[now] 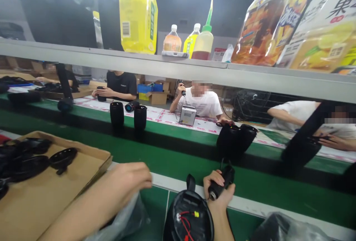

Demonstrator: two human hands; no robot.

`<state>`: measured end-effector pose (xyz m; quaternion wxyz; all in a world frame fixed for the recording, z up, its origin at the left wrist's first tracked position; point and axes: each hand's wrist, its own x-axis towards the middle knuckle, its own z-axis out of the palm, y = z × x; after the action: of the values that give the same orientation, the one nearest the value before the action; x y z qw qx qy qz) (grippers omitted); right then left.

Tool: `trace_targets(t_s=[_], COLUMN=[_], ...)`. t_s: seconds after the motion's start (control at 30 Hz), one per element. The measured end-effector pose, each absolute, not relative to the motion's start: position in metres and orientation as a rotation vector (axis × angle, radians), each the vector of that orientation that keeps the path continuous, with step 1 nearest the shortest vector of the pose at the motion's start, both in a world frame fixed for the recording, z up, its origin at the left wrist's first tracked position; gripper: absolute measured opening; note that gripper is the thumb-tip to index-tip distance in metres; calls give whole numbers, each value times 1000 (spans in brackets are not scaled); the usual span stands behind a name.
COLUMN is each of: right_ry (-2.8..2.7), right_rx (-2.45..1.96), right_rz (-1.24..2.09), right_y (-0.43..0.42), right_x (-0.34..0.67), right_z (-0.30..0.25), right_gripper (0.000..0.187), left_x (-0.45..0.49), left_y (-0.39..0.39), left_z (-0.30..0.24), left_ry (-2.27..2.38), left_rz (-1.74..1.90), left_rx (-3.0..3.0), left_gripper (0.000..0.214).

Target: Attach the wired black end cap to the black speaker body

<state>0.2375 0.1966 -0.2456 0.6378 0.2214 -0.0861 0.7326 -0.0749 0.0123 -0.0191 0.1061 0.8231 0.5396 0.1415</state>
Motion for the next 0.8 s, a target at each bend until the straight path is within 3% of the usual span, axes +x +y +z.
trace_targets(t_s=[0.27,0.6,0.7,0.8], right_ry=[-320,-343,-393,-445], right_rx=[427,517,536,482], right_rz=[1655,1700,1663,1580], right_y=[191,179,178,154], right_x=[237,225,224,236], right_z=[-235,-210,-175,-111], right_gripper=[33,31,33,49], left_x=[5,-1,-2,-5], left_y=[39,49,47,39], left_z=[-16,-26,-22,-16], left_ry=[952,769,815,892], left_rz=[1302,1062,1003,968], left_rx=[2426,2624,2587,2471], left_gripper=[11,20,16,13])
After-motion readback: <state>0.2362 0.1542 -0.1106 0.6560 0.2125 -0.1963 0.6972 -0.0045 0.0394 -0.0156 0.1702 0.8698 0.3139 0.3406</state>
